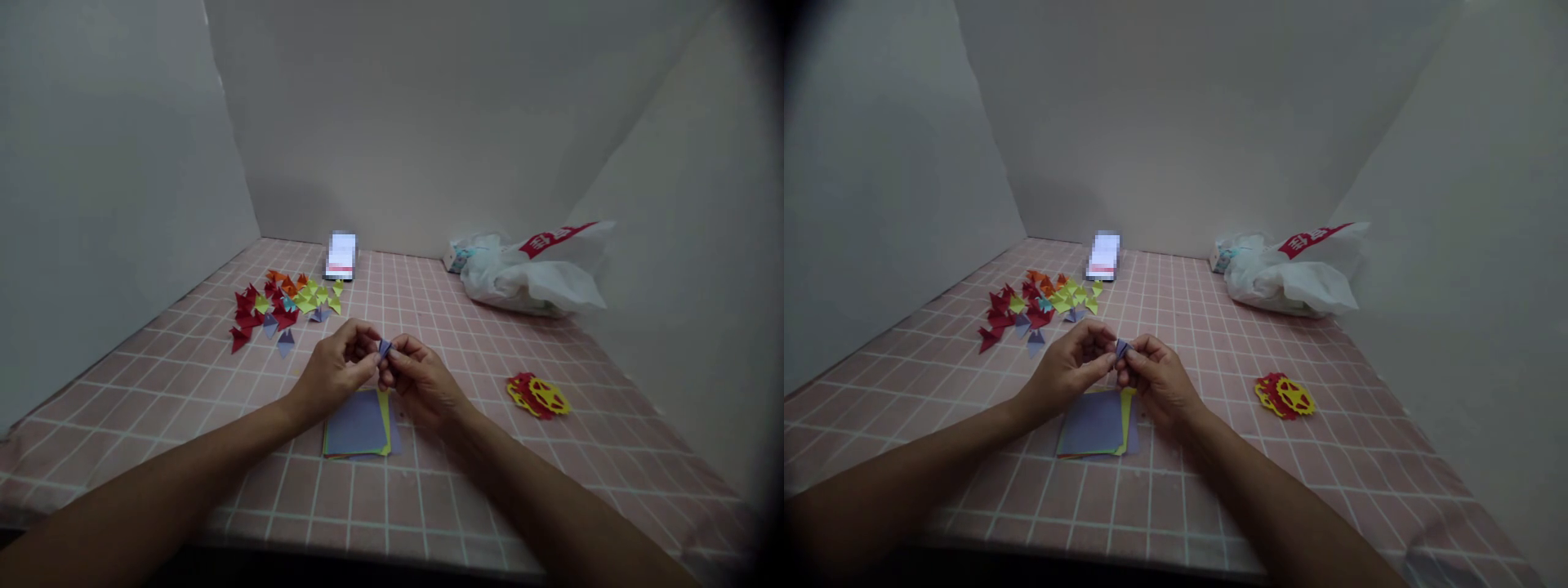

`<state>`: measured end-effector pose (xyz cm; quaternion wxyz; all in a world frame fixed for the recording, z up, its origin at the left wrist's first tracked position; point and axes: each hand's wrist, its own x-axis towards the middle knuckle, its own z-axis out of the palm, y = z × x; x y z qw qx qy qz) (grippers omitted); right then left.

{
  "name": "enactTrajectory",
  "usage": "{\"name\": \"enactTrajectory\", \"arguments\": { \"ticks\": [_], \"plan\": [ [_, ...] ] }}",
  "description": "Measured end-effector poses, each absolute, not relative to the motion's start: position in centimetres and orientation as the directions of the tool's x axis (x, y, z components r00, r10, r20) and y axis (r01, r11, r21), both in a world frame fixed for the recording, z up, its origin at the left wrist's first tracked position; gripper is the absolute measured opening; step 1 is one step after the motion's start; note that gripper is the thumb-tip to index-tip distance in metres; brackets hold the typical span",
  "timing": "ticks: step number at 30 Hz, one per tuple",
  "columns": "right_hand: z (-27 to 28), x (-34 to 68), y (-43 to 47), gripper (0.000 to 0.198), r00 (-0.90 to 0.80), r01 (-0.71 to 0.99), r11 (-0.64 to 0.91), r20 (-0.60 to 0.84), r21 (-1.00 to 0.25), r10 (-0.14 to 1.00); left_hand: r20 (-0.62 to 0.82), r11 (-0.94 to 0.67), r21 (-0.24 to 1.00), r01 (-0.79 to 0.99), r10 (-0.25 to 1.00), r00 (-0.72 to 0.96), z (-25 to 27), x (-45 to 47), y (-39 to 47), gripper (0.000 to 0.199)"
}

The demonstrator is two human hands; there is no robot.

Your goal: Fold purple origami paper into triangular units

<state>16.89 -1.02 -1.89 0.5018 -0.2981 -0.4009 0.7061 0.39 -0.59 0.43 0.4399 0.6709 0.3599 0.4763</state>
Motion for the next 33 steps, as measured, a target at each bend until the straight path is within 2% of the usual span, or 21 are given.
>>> {"name": "enactTrajectory", "arguments": {
  "ticks": [5,8,14,22,29,33],
  "plan": [
    [-1.93,16.79,-1.21,0.027,-0.298,-0.503,-0.157,-0.001,-0.85,0.955,0.45,-0.535,0.794,0.288,0.836,0.313,0.53,0.2,-0.93,0.007],
    [-1.97,16.94,-1.16,0.026,-0.313,-0.494,-0.144,0.021,-0.857,0.95,0.51,-0.595,0.726,0.345,0.803,0.31,0.3,0.12,-0.83,0.007],
    [-2.05,17.25,-0.94,0.022,-0.29,-0.458,-0.072,0.073,-0.886,0.954,0.621,-0.706,0.6,0.377,0.708,0.337,-0.15,0.09,-0.55,0.013],
    [-1.87,16.96,-1.16,0.02,-0.317,-0.553,-0.128,0.065,-0.823,0.946,0.73,-0.788,0.445,0.427,0.595,0.337,-0.04,-0.03,-0.53,0.008],
    [-1.77,17.08,-1.1,0.021,-0.198,-0.398,0.031,0.119,-0.917,0.973,0.771,-0.847,0.309,0.433,0.49,0.407,0.13,-0.16,-0.35,0.006],
    [-1.51,16.9,-1.4,0.02,-0.191,-0.427,0.031,0.124,-0.904,0.974,0.785,-0.852,0.294,0.433,0.474,0.399,0.2,-0.18,-0.37,0.005]
  ]
}}
